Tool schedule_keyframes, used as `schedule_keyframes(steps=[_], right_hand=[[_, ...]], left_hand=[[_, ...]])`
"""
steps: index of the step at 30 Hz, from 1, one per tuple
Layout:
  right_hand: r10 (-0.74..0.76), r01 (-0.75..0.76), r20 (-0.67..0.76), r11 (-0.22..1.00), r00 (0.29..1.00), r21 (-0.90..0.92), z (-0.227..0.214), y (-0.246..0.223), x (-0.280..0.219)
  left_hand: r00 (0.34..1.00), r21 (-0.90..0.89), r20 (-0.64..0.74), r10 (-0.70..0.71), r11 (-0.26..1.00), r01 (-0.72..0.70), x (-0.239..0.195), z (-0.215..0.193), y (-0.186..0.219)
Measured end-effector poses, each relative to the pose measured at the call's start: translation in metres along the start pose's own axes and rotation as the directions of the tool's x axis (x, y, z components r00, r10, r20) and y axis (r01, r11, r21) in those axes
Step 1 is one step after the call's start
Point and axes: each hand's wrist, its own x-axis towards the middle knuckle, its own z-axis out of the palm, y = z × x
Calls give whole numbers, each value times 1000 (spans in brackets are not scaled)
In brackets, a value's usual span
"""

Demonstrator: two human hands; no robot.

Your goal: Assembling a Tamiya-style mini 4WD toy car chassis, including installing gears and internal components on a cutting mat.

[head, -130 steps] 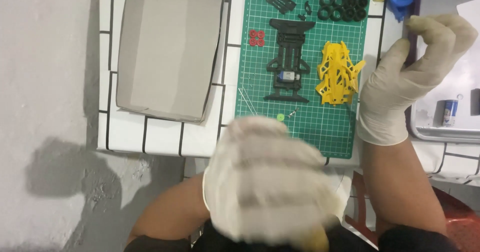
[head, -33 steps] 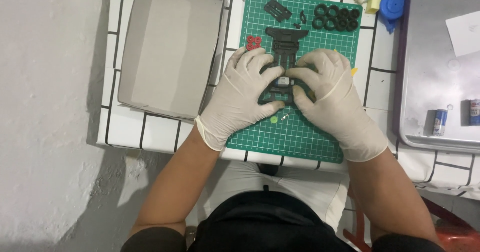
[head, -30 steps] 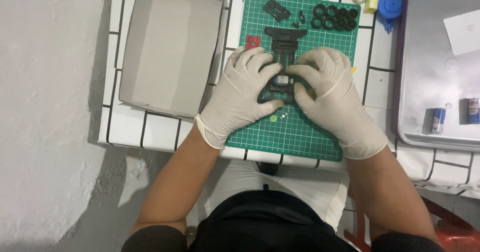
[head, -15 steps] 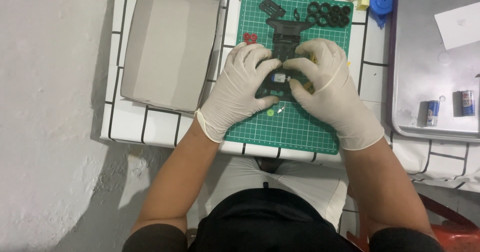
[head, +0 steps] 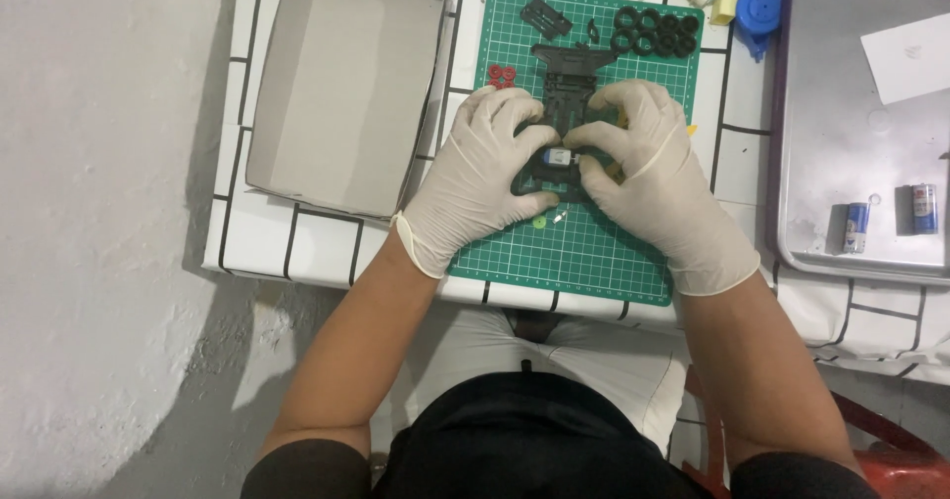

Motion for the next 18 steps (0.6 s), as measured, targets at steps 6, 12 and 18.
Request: schedule_keyframes(steps=[6, 12, 18], right_hand=[[254, -247, 131, 967, 958, -67, 9, 0, -2], [230, -221, 96, 971, 968, -91, 14, 10, -8], [284, -287, -115, 958, 952, -10, 4, 13, -7]], left_hand=[[982, -52, 135, -130, 989, 139, -3, 13, -5], [987, -41, 107, -117, 992, 122, -5, 21, -8], [989, -38, 70, -130, 990, 133, -5, 20, -9]])
